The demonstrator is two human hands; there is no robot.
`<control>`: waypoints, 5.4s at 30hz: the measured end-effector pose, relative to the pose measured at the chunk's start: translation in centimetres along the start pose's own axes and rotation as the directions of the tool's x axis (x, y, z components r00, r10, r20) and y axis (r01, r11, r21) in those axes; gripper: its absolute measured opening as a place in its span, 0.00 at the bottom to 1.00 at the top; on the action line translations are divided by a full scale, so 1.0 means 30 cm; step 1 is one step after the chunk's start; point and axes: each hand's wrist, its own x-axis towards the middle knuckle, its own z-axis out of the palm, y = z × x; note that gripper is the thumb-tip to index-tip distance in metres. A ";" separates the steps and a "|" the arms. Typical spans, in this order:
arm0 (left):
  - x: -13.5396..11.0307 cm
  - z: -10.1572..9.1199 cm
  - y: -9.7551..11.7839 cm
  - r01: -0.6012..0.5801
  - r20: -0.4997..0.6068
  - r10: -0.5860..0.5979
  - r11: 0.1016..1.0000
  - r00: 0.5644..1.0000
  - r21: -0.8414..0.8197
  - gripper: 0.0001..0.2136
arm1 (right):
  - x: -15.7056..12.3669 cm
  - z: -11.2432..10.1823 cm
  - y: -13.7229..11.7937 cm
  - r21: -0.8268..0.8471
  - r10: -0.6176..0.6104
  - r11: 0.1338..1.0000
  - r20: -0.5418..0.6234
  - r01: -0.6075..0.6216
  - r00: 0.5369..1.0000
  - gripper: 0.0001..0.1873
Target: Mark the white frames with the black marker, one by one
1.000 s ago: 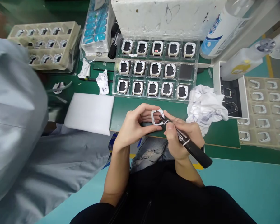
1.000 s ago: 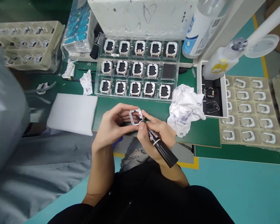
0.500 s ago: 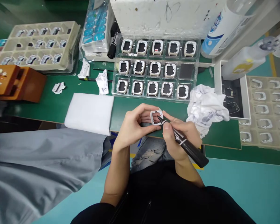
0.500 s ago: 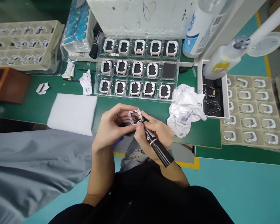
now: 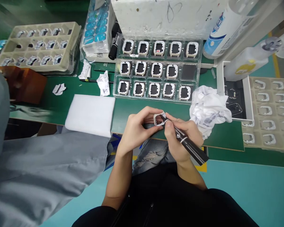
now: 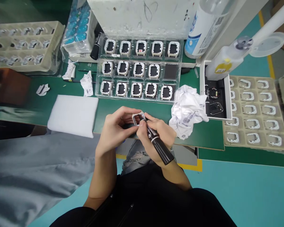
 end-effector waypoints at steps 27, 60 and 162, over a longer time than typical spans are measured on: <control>0.004 -0.005 0.000 0.042 0.015 -0.041 0.997 0.999 -0.063 0.25 | -0.004 -0.002 0.010 0.057 -0.014 0.998 -0.023 0.015 1.000 0.08; 0.021 -0.017 -0.002 -0.027 -0.070 0.029 0.999 0.997 0.031 0.25 | 0.002 -0.033 0.011 0.263 0.021 0.965 -0.155 0.021 0.988 0.08; -0.069 0.050 -0.004 0.005 -0.161 0.020 0.988 0.987 0.154 0.21 | -0.050 -0.029 0.008 0.135 0.102 0.986 0.002 -0.101 0.995 0.10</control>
